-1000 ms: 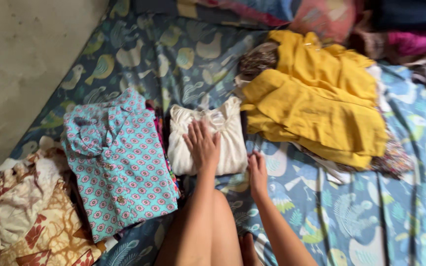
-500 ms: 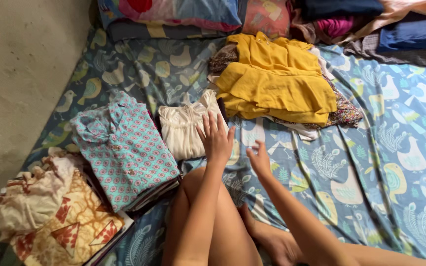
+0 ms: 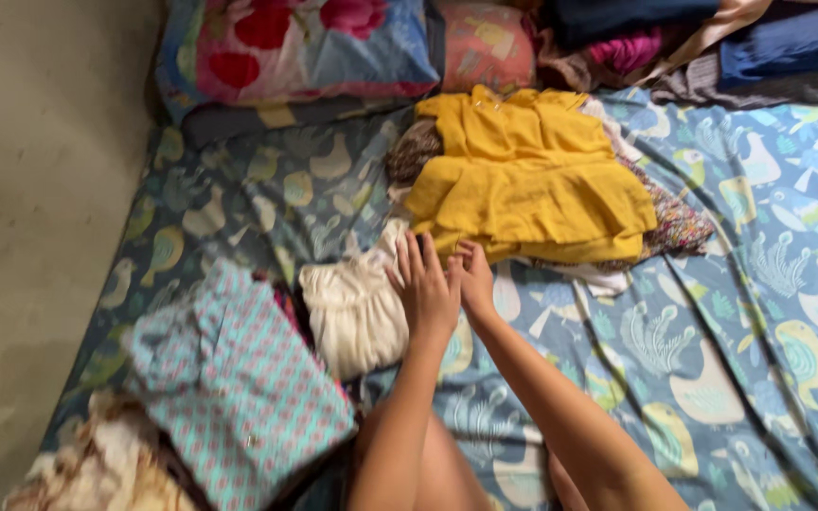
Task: The person folds a black and white garment and a yellow dress by hand on a bed, placing the folded items onto a pile.
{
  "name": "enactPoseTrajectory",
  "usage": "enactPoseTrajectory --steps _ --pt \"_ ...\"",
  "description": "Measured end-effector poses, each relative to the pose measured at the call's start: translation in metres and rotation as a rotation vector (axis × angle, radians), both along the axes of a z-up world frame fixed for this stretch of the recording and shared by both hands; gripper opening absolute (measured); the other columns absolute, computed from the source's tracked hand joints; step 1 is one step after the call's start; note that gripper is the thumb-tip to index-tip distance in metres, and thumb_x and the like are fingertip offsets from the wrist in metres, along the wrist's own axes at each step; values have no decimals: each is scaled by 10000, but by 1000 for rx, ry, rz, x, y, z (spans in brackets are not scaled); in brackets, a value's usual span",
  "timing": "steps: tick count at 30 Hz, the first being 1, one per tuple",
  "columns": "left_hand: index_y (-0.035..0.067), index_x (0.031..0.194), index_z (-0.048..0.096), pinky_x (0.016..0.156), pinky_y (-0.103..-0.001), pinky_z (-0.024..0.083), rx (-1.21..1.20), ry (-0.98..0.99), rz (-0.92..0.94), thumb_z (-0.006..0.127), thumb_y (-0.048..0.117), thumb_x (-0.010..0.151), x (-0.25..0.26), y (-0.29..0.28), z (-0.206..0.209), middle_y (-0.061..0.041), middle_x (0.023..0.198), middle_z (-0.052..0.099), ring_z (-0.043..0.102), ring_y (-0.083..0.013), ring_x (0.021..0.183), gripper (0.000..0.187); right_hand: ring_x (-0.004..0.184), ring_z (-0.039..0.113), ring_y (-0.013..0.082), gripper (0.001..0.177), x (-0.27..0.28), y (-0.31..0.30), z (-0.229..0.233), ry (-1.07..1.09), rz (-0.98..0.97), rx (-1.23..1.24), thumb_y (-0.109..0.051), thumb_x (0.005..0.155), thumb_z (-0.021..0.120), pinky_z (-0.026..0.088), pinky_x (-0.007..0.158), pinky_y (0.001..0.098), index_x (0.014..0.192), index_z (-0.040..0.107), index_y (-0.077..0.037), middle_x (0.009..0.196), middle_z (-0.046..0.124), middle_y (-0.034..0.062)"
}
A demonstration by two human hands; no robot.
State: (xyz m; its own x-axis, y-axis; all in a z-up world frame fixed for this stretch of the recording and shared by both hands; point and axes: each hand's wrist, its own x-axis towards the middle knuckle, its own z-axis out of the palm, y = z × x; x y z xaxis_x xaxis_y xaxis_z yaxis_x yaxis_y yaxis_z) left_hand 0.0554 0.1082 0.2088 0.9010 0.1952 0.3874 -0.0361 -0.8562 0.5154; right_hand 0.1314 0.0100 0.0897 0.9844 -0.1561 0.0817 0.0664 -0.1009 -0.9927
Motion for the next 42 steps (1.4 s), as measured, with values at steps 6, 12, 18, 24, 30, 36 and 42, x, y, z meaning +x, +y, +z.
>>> enactPoseTrajectory --steps 6,12,18,24,30,36,42 --pt "26 1558 375 1205 -630 91 -37 67 4 450 507 1029 10 -8 -4 -213 1652 276 188 -383 1548 719 877 685 186 392 23 -23 -14 128 -78 75 -139 953 646 551 707 297 1328 571 -53 1238 675 134" --pt "30 1543 392 1207 -628 93 10 40 3 466 496 1029 14 -35 -1 -206 1652 286 188 -370 1550 697 722 704 153 383 4 -76 6 228 -58 195 -119 952 611 543 590 281 1322 545 -45 1240 652 132" --pt "27 1557 389 1222 -624 86 43 -8 -14 481 504 1032 0 -80 -8 -185 1647 317 209 -356 1551 715 736 707 165 393 -7 -145 12 193 -39 253 -146 959 613 534 599 281 1331 526 -53 1209 659 122" --pt "38 1541 390 1211 -636 66 130 51 -106 511 521 998 -18 -163 -15 -194 1630 320 225 -356 1532 736 743 712 163 403 -45 -254 23 246 -20 192 -200 950 625 534 623 290 1326 560 -68 1220 662 91" --pt "61 1537 391 1199 -656 81 223 106 -210 593 492 946 -7 -232 -22 -197 1613 330 232 -363 1518 758 788 712 135 361 -87 -394 53 317 130 -32 -288 969 641 525 659 289 1264 641 -80 1109 705 71" --pt "101 1442 519 1190 -656 128 285 163 -356 698 354 859 11 -302 -40 -210 1563 388 278 -376 1488 661 816 701 124 373 -132 -493 60 443 158 -30 -320 978 593 520 704 282 1272 648 -96 1123 740 45" --pt "93 1407 589 1231 -562 264 337 209 -438 677 282 904 57 -338 -93 -194 1565 465 376 -350 1485 544 806 707 144 377 -133 -524 24 467 19 162 -330 989 565 526 705 290 1279 624 -96 1106 754 58"
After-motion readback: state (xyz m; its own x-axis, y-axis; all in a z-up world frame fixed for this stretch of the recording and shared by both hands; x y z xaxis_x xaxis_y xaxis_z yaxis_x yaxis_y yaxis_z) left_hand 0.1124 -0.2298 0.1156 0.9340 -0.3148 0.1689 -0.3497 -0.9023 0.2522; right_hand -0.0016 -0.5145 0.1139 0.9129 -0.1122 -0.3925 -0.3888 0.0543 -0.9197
